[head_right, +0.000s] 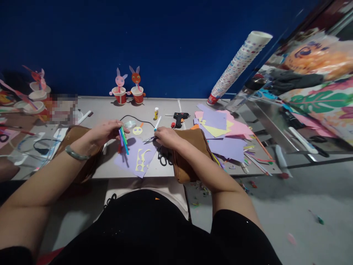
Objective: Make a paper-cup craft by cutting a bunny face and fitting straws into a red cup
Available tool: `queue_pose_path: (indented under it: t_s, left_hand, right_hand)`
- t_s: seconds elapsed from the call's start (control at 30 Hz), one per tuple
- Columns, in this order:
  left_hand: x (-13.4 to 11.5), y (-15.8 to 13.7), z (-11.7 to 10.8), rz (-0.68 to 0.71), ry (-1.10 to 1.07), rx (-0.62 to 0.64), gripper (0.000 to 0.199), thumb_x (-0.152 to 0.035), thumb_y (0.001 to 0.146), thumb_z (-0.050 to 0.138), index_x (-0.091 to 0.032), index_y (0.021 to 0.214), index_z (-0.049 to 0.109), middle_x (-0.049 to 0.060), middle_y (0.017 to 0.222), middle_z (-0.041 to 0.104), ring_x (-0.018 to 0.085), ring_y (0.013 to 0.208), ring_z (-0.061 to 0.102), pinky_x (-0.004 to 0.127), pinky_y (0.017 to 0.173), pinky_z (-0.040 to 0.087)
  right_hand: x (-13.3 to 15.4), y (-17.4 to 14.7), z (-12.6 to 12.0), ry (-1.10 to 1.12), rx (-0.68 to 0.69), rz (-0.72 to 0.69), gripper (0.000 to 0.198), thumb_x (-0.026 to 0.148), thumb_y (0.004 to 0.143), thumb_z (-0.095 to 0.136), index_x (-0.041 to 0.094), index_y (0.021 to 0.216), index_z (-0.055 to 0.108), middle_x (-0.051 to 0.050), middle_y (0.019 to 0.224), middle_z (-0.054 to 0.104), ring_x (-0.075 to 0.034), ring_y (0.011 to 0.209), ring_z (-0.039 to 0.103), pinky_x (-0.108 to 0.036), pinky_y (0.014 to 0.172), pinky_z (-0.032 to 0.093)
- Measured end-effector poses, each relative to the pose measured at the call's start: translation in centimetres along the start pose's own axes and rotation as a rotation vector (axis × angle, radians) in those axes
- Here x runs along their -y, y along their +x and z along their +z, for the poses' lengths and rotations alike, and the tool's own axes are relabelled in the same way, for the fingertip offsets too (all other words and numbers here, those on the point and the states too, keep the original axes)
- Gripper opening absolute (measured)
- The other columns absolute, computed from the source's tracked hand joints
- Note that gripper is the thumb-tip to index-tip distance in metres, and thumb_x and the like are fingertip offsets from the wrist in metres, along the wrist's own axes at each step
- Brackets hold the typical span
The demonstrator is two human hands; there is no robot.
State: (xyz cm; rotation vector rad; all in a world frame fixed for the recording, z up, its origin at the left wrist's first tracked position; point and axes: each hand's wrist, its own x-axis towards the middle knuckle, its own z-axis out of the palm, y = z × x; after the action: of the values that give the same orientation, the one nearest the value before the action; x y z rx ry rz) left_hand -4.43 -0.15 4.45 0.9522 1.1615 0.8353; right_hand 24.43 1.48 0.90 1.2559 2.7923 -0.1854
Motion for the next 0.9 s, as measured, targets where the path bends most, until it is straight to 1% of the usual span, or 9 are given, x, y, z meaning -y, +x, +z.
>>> queue_pose_path:
  t_s: [0.13, 0.27, 0.4, 0.47, 0.53, 0.67, 0.77, 0.83, 0.9]
  left_hand:
    - [-1.4, 2.4, 0.4, 0.010, -0.038, 0.043, 0.014, -0.019, 0.091, 0.069, -0.015, 0.080, 0.062, 0.009, 0.077, 0.078, 0.011, 0.052, 0.063, 0.020, 0.049, 0.053]
    - [-2.3, 4.1, 0.5, 0.025, -0.025, 0.051, 0.011, -0.018, 0.090, 0.070, -0.015, 0.083, 0.061, 0.008, 0.078, 0.078, 0.012, 0.055, 0.067, 0.019, 0.050, 0.055]
    - [-2.3, 5.5, -0.2, 0.016, -0.063, 0.047, 0.011, -0.018, 0.089, 0.071, -0.017, 0.083, 0.061, 0.007, 0.079, 0.078, 0.012, 0.058, 0.070, 0.019, 0.053, 0.057]
    - [-1.9, 6.1, -0.7, 0.021, -0.117, 0.051, 0.013, -0.017, 0.087, 0.072, -0.016, 0.082, 0.060, 0.005, 0.076, 0.075, 0.012, 0.058, 0.069, 0.017, 0.052, 0.056]
    - [-1.4, 6.6, -1.1, 0.030, -0.166, 0.058, 0.015, -0.016, 0.086, 0.073, -0.015, 0.079, 0.059, 0.002, 0.068, 0.070, 0.008, 0.051, 0.064, 0.014, 0.047, 0.052]
    - [-0.6, 7.5, -1.5, 0.011, -0.205, 0.060, 0.019, -0.015, 0.088, 0.070, -0.014, 0.073, 0.057, -0.004, 0.056, 0.058, 0.004, 0.040, 0.052, 0.010, 0.039, 0.043]
    - [-0.2, 7.7, -1.6, 0.019, -0.232, 0.068, 0.016, -0.014, 0.088, 0.069, -0.013, 0.075, 0.060, -0.003, 0.059, 0.061, 0.004, 0.042, 0.053, 0.010, 0.039, 0.043]
    - [0.0, 7.8, -1.7, 0.014, -0.234, 0.083, 0.013, -0.015, 0.087, 0.070, -0.012, 0.077, 0.062, 0.000, 0.062, 0.065, 0.004, 0.043, 0.055, 0.010, 0.039, 0.044]
    - [0.3, 7.8, -1.8, -0.016, -0.202, 0.126, 0.014, -0.020, 0.088, 0.072, -0.012, 0.080, 0.064, 0.001, 0.061, 0.066, 0.004, 0.040, 0.052, 0.011, 0.037, 0.042]
  right_hand:
    - [0.6, 2.1, 0.6, -0.038, 0.052, -0.049, 0.018, 0.010, 0.091, 0.059, 0.013, 0.102, 0.073, -0.015, 0.108, 0.072, -0.025, 0.103, 0.064, -0.033, 0.083, 0.040]
    - [1.2, 3.4, 1.2, -0.057, 0.053, -0.033, 0.025, 0.007, 0.093, 0.051, 0.012, 0.108, 0.070, -0.016, 0.111, 0.072, -0.026, 0.105, 0.063, -0.034, 0.083, 0.039]
    - [1.5, 3.3, 1.3, -0.031, 0.049, 0.019, 0.024, 0.008, 0.091, 0.052, 0.011, 0.109, 0.068, -0.017, 0.111, 0.072, -0.026, 0.105, 0.062, -0.035, 0.083, 0.039]
    - [1.7, 2.8, 1.2, -0.002, 0.046, 0.058, 0.022, 0.009, 0.089, 0.053, 0.012, 0.106, 0.068, -0.016, 0.108, 0.073, -0.025, 0.101, 0.063, -0.034, 0.080, 0.038]
    - [1.8, 2.2, 0.8, 0.043, 0.040, 0.096, 0.017, 0.013, 0.088, 0.055, 0.014, 0.100, 0.067, -0.014, 0.102, 0.073, -0.024, 0.094, 0.063, -0.032, 0.074, 0.037]
    - [1.9, 2.1, -0.3, 0.380, -0.115, 0.251, 0.005, 0.024, 0.084, 0.060, 0.020, 0.086, 0.059, -0.006, 0.083, 0.069, -0.019, 0.078, 0.059, -0.029, 0.067, 0.037]
    - [2.0, 4.0, -0.9, 0.691, -0.293, 0.331, 0.013, 0.033, 0.092, 0.051, 0.023, 0.083, 0.048, 0.001, 0.070, 0.058, -0.015, 0.065, 0.053, -0.027, 0.062, 0.040]
    - [2.4, 5.9, -0.9, 1.122, -0.486, 0.353, 0.027, 0.045, 0.095, 0.049, 0.025, 0.080, 0.041, 0.005, 0.063, 0.051, -0.012, 0.057, 0.049, -0.025, 0.056, 0.040]
    - [3.0, 7.6, -0.6, 1.473, -0.650, 0.365, 0.036, 0.054, 0.090, 0.056, 0.025, 0.076, 0.038, 0.007, 0.061, 0.048, -0.010, 0.055, 0.049, -0.024, 0.054, 0.041]
